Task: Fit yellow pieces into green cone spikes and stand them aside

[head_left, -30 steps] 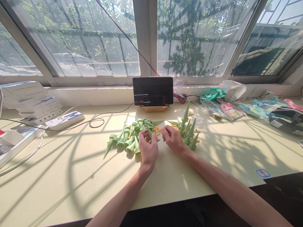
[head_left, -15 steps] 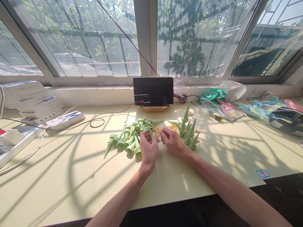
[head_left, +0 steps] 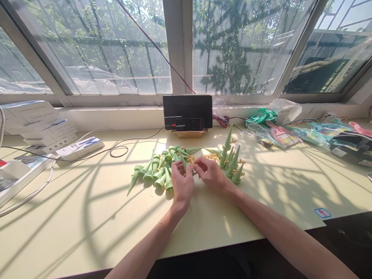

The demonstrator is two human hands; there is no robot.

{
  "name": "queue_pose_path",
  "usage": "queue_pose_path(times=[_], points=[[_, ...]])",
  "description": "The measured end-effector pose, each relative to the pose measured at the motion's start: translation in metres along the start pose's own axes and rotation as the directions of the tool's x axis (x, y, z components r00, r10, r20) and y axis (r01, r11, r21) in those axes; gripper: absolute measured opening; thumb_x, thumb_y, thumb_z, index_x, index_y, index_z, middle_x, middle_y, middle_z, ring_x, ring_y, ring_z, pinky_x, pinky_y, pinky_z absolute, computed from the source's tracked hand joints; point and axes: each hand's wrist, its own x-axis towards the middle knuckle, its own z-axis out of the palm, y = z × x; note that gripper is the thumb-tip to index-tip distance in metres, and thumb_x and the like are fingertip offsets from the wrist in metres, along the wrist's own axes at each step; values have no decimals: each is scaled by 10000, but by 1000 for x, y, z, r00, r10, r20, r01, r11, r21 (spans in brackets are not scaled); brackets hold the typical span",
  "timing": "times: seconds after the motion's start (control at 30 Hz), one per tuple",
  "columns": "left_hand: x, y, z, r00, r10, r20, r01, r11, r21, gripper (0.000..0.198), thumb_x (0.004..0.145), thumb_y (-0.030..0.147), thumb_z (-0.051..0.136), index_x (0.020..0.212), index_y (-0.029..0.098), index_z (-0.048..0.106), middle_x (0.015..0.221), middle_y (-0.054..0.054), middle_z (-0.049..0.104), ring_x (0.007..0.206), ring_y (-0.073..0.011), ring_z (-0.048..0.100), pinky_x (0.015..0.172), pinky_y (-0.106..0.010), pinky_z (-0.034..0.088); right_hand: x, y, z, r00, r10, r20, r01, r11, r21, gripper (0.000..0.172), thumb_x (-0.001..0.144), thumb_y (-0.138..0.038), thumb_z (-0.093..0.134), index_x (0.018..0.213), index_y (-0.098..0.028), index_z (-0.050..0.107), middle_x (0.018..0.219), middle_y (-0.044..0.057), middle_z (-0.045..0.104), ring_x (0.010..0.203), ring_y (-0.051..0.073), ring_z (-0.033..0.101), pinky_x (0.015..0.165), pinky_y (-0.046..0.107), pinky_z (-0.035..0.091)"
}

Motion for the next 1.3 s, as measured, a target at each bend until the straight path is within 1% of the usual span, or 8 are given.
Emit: queue_pose_path(times=[0.13,0.27,0.43,0.57,0.83,1.07,1.2,1.3], points=[[0,-1,-1,1000,14,-2,-14,1000,17,246,911,296,669,1101,203,543,1016,-85,713,869,-222,754,827,-414,629,-1,-1,0,1000,-14,4,14,1000,11,185,982,-359,590,865,-216,599,724,20,692,600,156,628,576,288,507],[1,-3,-2,1000,18,-14,-18,999,29,275,898,324,689,1105,205,552,1011,-82,716,858,-221,752,828,-418,626,-1,-1,-1,1000,-14,10,14,1000,16,189,988,-375,593,896,-213,625,756,27,701,638,161,626,582,288,515],[2,-4,-2,1000,16,-9,-16,1000,19,305,891,360,699,1111,213,548,1025,-80,712,868,-220,747,836,-418,618,-1,-3,-2,1000,-8,23,7,999,33,190,990,-385,597,926,-211,639,762,24,703,641,158,630,583,285,521],[2,-4,-1,1000,8,-3,-8,1000,20,300,891,354,697,1109,218,542,1026,-80,708,892,-226,742,831,-413,617,-1,-5,-2,999,8,36,-10,999,45,194,989,-384,587,902,-215,630,743,18,694,637,161,639,596,290,529],[-1,1,-1,1000,14,27,-15,998,58,290,909,337,658,1131,209,521,948,-43,684,759,-199,730,770,-389,616,-1,-1,-2,999,44,18,-45,998,40,244,986,-400,580,825,-217,594,678,-3,639,589,153,601,632,305,543],[-3,5,1,996,18,85,-23,998,54,257,942,343,614,1131,210,502,835,-7,655,707,-203,723,728,-379,607,-1,-2,-3,995,98,12,-97,995,-12,325,993,-437,547,761,-211,570,660,-4,623,569,133,531,569,270,439],[-5,7,1,993,44,107,-51,997,59,219,967,338,575,1123,211,487,832,-2,653,679,-191,712,697,-368,602,1,-2,-4,997,81,-17,-82,993,-89,402,991,-462,534,679,-211,501,600,-28,513,564,121,432,550,267,354],[-5,6,0,991,70,116,-79,994,77,245,970,364,584,1133,210,486,852,-13,671,658,-189,708,688,-369,593,1,-2,-3,997,67,-35,-71,991,-116,438,989,-476,525,644,-218,445,571,-40,448,550,115,374,533,271,305]])
